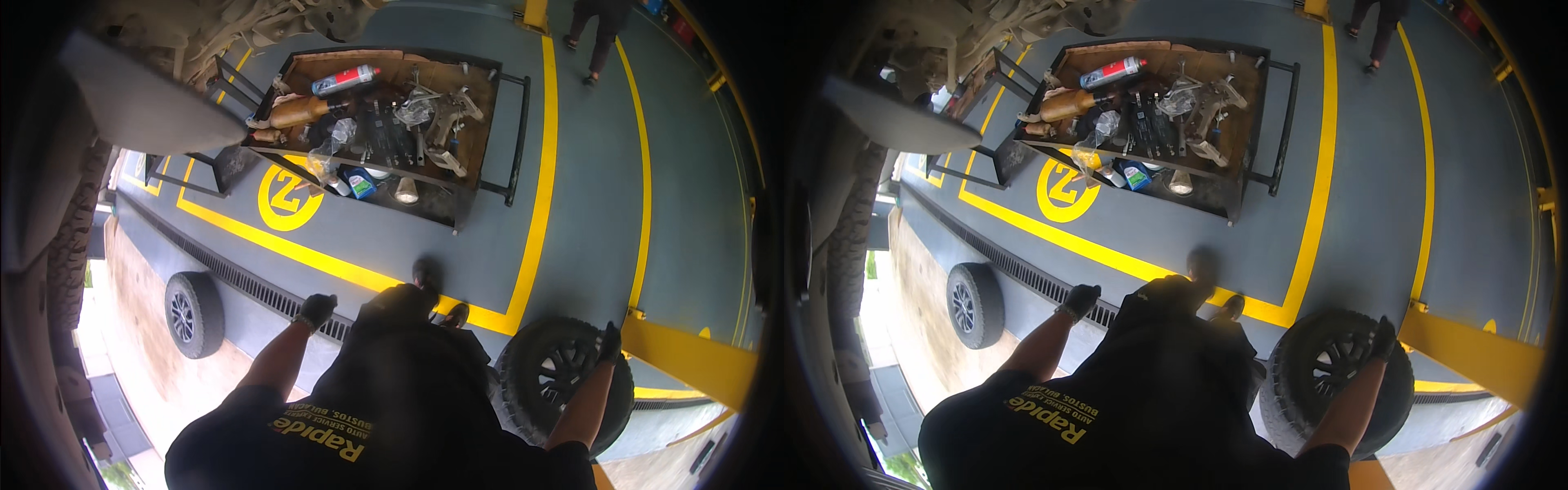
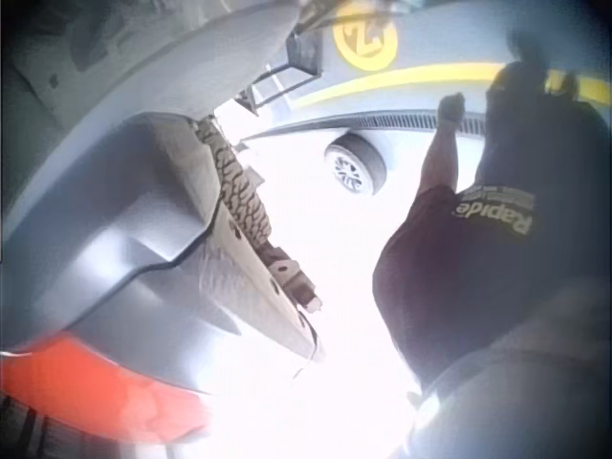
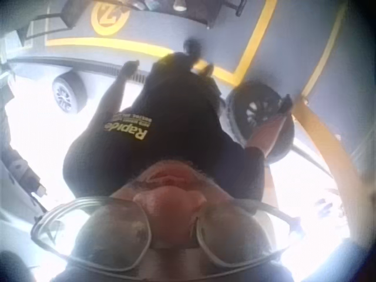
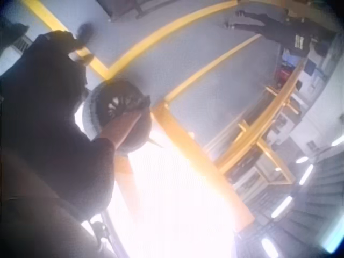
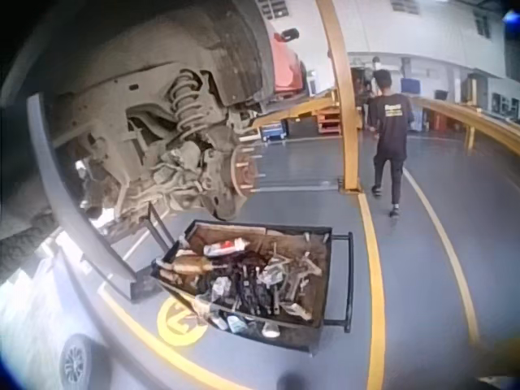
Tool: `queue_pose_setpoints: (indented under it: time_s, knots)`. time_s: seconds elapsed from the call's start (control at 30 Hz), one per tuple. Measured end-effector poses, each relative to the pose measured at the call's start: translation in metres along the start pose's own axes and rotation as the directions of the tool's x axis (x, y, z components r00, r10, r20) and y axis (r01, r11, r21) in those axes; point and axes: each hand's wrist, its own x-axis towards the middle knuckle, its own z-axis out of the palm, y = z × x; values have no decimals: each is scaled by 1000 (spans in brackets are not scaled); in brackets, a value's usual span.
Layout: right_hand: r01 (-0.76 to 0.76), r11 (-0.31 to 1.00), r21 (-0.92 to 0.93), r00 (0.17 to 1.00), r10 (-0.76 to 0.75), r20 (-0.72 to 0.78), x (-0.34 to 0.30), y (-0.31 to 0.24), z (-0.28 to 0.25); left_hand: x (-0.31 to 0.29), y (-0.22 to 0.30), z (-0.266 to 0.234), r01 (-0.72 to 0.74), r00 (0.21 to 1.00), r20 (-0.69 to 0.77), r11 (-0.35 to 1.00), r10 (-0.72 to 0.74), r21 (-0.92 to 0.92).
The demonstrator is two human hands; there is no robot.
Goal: The person works under a lifted vehicle, using a wrench to loosen and remove bolts from the suspension assembly. They detach a metal bracket and place it on a nearby tool cart, then continue to manipulate the suspension components with their hands and tools.
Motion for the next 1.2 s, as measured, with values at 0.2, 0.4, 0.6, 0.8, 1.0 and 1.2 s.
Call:
queue_pose_setpoints:
  time_s: [0.2,0.4,0.6,0.8,1.0,1.2]
  knots:
    - [440,849,294,875,-479,73,-9,-232,127,-6,-21,8,204,974,101,979,-202,-12]
    - [840,539,63,536,-842,59,-83,-349,270,56,-57,-14,284,958,-27,956,-287,-77]
    - [943,302,140,295,-953,64,-131,-462,308,128,-29,-78,585,561,448,-50,-696,-810]
    - [943,290,167,239,-933,270,-77,-546,347,133,45,-62,535,761,110,522,-640,-665]
    - [986,143,84,85,-873,480,10,-615,399,77,154,-27,751,298,811,-401,-504,-525]
    - [969,-244,-38,-147,-694,705,-9,-689,448,8,266,-4,816,136,857,-434,-497,-381]
